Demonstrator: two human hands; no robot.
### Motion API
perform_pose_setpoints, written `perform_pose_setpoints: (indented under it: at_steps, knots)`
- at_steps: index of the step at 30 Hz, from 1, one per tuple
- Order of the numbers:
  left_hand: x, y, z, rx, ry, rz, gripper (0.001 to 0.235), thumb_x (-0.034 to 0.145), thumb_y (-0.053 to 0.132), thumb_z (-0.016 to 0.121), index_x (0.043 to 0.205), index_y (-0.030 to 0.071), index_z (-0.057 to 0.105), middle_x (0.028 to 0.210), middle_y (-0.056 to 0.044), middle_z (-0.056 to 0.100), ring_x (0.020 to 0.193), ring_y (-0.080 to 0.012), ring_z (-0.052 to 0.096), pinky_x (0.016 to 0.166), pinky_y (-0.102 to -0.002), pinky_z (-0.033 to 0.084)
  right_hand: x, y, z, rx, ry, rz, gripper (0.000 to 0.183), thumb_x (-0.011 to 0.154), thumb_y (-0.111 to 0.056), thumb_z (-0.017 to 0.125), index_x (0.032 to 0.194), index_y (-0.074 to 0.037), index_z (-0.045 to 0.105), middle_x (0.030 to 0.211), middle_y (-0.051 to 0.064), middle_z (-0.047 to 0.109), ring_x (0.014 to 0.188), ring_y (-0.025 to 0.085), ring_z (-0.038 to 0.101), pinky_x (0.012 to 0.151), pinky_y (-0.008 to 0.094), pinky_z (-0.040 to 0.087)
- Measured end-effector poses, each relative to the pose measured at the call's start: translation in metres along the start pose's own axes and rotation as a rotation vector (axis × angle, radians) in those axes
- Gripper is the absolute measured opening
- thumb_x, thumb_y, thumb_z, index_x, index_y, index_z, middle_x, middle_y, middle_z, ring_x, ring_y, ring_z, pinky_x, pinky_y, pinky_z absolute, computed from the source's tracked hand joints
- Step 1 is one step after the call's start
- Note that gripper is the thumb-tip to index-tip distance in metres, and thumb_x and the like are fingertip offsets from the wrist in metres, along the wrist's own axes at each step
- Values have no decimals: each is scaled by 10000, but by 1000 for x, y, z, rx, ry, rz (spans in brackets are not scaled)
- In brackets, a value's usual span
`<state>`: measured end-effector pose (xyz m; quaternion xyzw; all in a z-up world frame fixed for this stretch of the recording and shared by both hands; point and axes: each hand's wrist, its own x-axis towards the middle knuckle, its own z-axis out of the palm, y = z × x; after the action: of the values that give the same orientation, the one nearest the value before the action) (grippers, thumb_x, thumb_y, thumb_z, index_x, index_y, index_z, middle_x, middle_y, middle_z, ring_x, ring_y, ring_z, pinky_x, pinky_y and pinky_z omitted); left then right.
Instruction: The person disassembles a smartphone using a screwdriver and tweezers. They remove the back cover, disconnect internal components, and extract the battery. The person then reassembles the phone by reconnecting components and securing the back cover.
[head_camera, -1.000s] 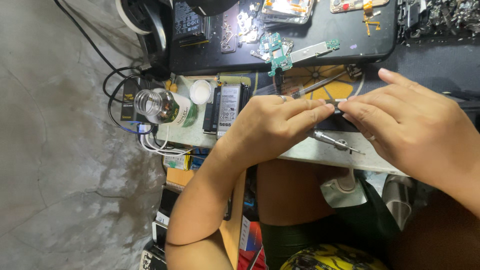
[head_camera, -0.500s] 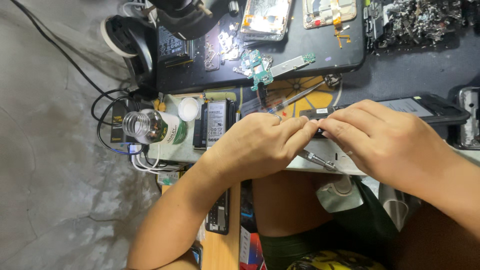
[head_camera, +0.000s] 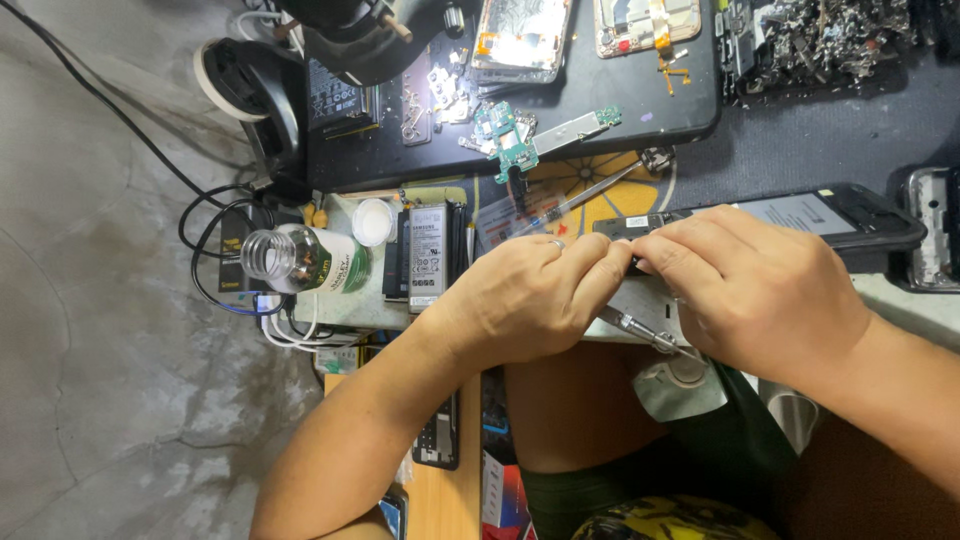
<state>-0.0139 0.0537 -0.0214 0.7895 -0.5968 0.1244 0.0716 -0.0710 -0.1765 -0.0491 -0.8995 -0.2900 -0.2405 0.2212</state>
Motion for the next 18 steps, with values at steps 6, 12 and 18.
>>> perform_pose_setpoints:
  at_steps: [6, 12, 18]
  knots:
    - [2, 0, 3, 35, 11, 16, 322, 967, 116, 583, 1228, -70, 613, 941, -75, 608, 722, -181, 625, 667, -317, 508, -2, -2, 2, -14, 2, 11, 381, 696, 44, 676, 1072, -6, 720, 1013, 99, 723, 875, 286, 706, 727, 376, 578]
    - [-7, -6, 2, -200, 58, -60, 396, 971, 86, 635, 1352, -14, 597, 1144, -93, 671, 825, -228, 686, 722, -333, 551, 1, -1, 0, -53, 27, -24, 362, 731, 24, 683, 1088, -21, 716, 1010, 95, 714, 865, 283, 699, 722, 376, 576]
    - [-23, -7, 8, -243, 77, -134, 446, 971, 95, 696, 1405, 53, 604, 1286, -93, 689, 813, -223, 702, 700, -339, 571, 4, -5, 0, -137, 23, -77, 319, 760, 34, 686, 1073, -19, 722, 982, 81, 715, 819, 256, 701, 664, 345, 564]
